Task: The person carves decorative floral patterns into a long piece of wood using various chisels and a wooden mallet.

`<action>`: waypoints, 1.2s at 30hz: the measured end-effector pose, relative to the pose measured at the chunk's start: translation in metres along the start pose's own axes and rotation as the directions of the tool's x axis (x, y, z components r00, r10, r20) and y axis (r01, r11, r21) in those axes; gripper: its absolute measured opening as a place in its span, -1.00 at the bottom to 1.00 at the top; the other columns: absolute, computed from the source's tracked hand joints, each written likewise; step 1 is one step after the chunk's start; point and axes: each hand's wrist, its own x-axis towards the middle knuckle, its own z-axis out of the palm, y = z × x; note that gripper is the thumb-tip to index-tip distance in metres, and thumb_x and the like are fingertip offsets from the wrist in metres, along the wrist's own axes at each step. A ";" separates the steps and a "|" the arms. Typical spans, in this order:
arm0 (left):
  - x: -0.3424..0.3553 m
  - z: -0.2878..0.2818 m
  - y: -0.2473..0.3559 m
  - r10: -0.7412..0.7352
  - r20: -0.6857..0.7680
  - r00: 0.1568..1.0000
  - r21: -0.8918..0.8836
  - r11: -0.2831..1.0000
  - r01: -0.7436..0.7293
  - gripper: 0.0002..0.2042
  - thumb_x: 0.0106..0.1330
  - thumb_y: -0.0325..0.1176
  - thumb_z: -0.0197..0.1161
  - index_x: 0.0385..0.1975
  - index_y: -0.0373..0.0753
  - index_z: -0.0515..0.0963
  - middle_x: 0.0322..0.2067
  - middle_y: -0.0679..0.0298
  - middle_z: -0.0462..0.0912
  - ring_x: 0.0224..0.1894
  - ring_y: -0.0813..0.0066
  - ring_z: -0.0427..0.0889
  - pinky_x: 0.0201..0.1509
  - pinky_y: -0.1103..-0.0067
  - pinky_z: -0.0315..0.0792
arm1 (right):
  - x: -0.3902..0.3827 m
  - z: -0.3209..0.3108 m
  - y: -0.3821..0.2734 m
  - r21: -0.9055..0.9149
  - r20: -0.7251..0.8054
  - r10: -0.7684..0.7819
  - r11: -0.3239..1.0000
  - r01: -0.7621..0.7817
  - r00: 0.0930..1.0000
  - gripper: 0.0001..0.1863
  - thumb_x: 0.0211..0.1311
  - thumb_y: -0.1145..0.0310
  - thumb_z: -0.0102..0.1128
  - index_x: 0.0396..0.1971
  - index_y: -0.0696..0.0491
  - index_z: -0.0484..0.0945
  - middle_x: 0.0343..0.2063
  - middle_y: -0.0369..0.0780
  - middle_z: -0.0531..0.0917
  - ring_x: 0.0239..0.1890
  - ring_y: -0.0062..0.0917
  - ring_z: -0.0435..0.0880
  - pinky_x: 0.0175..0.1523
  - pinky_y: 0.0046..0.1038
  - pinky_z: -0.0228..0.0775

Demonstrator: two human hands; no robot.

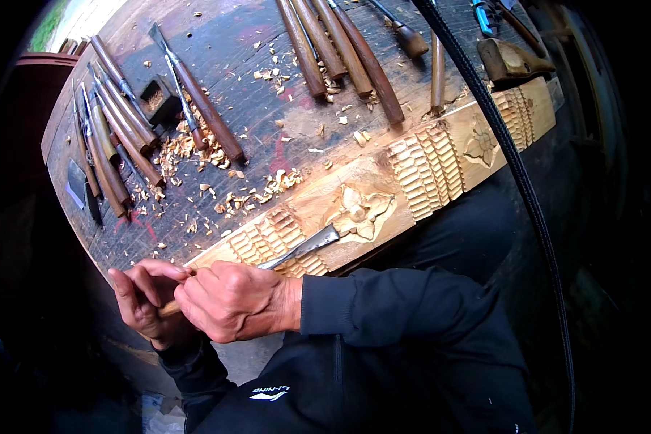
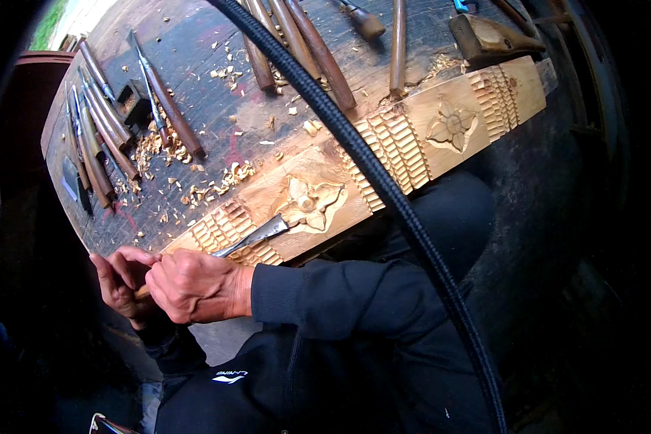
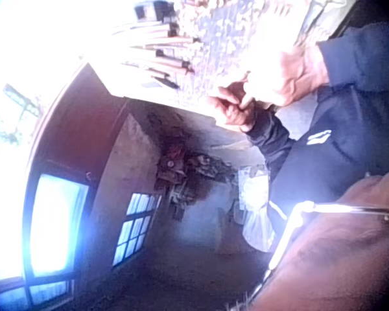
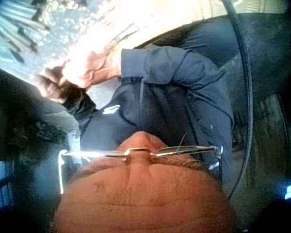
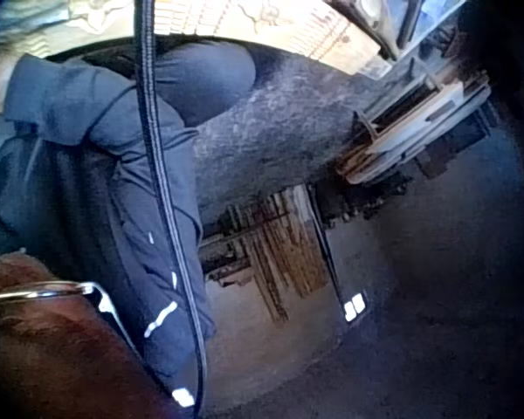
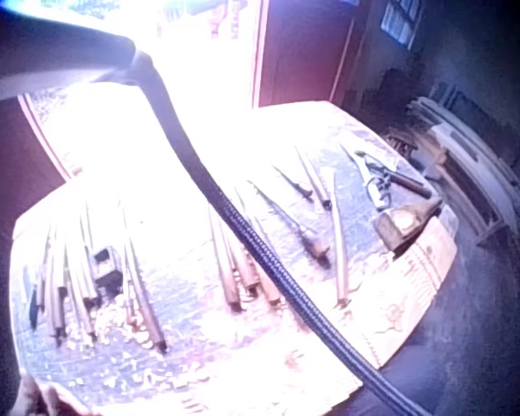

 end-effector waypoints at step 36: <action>0.014 -0.001 -0.011 0.228 0.385 0.895 -0.073 0.974 -0.217 -0.13 0.57 0.57 -0.23 -0.61 -0.23 0.38 -0.38 -0.16 0.76 -0.29 0.06 0.77 -0.03 0.14 0.69 | -0.013 -0.010 0.007 -0.004 -0.059 -0.010 1.000 0.010 0.998 -0.84 0.19 0.34 0.25 -0.48 0.10 0.57 -0.55 -0.26 0.52 -0.48 -0.53 0.58 -0.41 -0.47 0.35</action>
